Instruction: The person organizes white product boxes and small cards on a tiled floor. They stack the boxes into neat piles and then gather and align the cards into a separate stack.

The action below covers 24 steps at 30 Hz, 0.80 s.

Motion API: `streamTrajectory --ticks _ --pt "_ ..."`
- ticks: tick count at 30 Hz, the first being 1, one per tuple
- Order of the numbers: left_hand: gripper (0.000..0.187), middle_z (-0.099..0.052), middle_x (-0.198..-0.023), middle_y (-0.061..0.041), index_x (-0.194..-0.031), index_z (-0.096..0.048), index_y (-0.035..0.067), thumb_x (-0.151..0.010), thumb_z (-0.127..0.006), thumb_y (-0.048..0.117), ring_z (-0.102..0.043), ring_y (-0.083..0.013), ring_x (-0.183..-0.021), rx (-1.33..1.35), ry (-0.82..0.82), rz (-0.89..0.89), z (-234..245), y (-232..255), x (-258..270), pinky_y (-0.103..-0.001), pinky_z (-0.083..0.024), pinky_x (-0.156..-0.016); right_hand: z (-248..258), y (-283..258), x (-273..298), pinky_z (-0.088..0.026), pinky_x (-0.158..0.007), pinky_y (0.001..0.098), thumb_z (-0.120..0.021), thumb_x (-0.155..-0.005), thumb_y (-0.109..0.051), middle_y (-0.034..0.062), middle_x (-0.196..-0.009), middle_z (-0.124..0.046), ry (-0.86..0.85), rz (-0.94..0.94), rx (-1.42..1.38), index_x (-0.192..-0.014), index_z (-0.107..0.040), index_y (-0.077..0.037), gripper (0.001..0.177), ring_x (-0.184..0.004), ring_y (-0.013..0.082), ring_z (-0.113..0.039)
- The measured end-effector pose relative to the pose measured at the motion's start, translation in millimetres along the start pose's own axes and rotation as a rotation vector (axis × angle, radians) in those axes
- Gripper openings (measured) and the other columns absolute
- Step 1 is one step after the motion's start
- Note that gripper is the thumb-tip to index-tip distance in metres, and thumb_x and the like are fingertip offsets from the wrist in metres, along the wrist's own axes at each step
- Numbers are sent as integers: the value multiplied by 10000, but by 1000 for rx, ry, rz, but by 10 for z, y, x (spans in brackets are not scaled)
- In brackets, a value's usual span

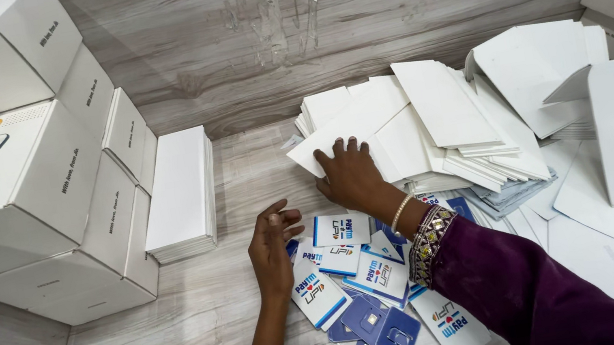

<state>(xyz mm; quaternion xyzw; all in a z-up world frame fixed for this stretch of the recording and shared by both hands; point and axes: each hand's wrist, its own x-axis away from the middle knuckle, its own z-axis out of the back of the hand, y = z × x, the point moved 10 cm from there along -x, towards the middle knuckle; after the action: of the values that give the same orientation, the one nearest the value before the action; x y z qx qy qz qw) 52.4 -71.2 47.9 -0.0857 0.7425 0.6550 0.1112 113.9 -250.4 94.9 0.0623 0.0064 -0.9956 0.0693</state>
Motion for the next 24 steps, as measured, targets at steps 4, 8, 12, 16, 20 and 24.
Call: streamTrajectory --ticks 4,8,12,16,20,24 --pt "630 -594 -1368 -262 -1479 -400 27 -1023 -416 461 -660 -327 -1226 256 -56 148 -159 -141 2 -401 -557 -1036 79 -71 269 -319 -1107 646 -608 -935 -355 371 -1416 -449 148 170 -79 -1431 -489 -60 590 -1345 578 -371" --pt "769 -520 -1429 -303 -1540 -245 6 -989 -433 508 -606 -379 -1307 386 -72 319 -301 -302 87 -413 -507 -1108 211 79 771 -323 -1208 574 -573 -898 -232 278 -1423 -547 209 305 -285 -1303 -575 -77 434 -1427 486 -426" --pt "795 -528 -1433 -306 -1546 -251 -22 -964 -536 439 -608 -343 -1276 334 -90 369 -484 -369 68 -407 -525 -1060 281 368 971 -335 -1207 484 -579 -907 -363 243 -1451 -538 230 133 -432 -1310 -580 -100 481 -1455 392 -432" --pt "783 -576 -1411 -275 -1543 -270 -14 -929 -616 328 -646 -355 -1165 315 -90 434 -708 -499 50 -421 -554 -962 420 399 1003 -160 -1171 539 -636 -872 -544 387 -1453 -401 418 69 -250 -1423 -530 -44 751 -1401 478 -311" --pt "769 -607 -1378 -245 -1531 -292 -4 -910 -634 293 -687 -270 -1164 315 -77 439 -682 -542 13 -368 -598 -942 349 372 1016 -123 -1243 529 -572 -940 -460 350 -1492 -420 428 103 -290 -1427 -564 -80 618 -1470 432 -312" --pt "659 -659 -1312 -241 -1473 -410 10 -918 -655 268 -706 -221 -1124 235 -28 449 -564 -551 0 -338 -610 -909 366 221 1093 -115 -1252 535 -578 -902 -357 274 -1488 -475 455 202 -329 -1345 -625 -99 515 -1494 426 -310"
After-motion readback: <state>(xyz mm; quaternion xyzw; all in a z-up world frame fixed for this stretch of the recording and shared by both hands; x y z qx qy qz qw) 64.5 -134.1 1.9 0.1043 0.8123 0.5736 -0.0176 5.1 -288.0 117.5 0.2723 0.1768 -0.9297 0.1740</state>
